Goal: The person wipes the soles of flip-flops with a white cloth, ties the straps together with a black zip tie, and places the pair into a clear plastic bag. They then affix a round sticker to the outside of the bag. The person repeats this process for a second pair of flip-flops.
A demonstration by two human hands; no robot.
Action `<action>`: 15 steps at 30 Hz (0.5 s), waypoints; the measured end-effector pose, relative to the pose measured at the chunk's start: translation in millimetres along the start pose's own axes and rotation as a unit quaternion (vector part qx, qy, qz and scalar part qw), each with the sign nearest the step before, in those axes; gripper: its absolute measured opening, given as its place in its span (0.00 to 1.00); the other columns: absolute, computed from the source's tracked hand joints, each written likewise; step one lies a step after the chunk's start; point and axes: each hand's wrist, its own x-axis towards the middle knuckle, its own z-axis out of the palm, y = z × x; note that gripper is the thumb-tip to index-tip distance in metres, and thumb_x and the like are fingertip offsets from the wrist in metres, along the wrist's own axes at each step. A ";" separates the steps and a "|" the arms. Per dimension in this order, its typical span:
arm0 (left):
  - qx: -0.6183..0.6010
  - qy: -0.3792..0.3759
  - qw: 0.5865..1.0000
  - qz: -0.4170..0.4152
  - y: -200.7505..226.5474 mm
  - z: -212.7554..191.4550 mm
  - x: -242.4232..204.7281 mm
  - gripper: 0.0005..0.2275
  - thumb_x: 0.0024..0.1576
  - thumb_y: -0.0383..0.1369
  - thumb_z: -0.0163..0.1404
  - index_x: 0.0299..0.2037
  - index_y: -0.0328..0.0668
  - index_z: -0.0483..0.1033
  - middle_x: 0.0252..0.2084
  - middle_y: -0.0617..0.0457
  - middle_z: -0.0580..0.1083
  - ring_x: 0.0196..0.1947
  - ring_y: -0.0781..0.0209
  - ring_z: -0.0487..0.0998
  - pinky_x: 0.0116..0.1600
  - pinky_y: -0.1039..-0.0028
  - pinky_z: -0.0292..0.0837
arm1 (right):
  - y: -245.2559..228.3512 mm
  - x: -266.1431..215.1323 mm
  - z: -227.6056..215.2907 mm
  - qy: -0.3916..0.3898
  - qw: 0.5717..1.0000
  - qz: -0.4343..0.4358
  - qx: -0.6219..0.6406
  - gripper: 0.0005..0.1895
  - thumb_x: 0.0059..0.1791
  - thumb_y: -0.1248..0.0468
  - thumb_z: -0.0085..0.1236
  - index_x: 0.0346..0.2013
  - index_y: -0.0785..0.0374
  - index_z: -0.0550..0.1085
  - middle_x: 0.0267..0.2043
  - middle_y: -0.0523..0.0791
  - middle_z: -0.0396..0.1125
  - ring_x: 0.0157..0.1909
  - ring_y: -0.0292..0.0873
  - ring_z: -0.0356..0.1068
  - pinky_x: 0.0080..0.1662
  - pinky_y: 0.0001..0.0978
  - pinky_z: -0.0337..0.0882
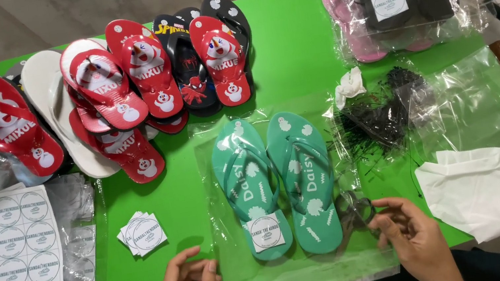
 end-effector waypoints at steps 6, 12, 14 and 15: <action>-0.014 0.003 1.000 0.028 30.6 10.2 17.6 0.17 0.54 0.31 0.59 0.53 0.46 0.75 0.37 0.55 0.85 0.29 0.69 0.87 0.26 0.82 0.79 | -16.0 11.3 8.0 0.029 0.991 -0.113 -0.069 0.11 0.48 0.60 0.62 0.37 0.64 0.83 0.28 0.45 0.77 0.28 0.37 0.71 0.32 0.27 0.72; -0.067 0.016 0.997 -0.032 28.4 11.5 20.6 0.14 0.54 0.27 0.60 0.50 0.44 0.76 0.30 0.51 0.84 0.24 0.66 0.83 0.23 0.80 0.73 | -11.2 13.8 9.6 0.022 0.992 -0.119 -0.036 0.09 0.49 0.64 0.62 0.27 0.66 0.81 0.18 0.45 0.68 0.20 0.37 0.61 0.26 0.29 0.64; -0.051 0.005 0.997 -0.055 27.6 7.6 18.0 0.14 0.54 0.27 0.60 0.50 0.45 0.76 0.31 0.51 0.84 0.27 0.64 0.84 0.27 0.78 0.77 | -3.9 15.2 6.2 0.010 0.993 -0.114 -0.028 0.08 0.48 0.65 0.63 0.27 0.67 0.81 0.18 0.46 0.71 0.20 0.39 0.66 0.26 0.30 0.69; -0.038 -0.005 0.996 -0.075 27.9 5.6 17.8 0.14 0.54 0.26 0.60 0.50 0.45 0.76 0.33 0.50 0.84 0.29 0.63 0.84 0.31 0.77 0.81 | -1.2 16.6 4.6 0.000 0.994 -0.111 -0.018 0.08 0.48 0.66 0.63 0.27 0.68 0.81 0.18 0.48 0.74 0.19 0.40 0.71 0.26 0.30 0.75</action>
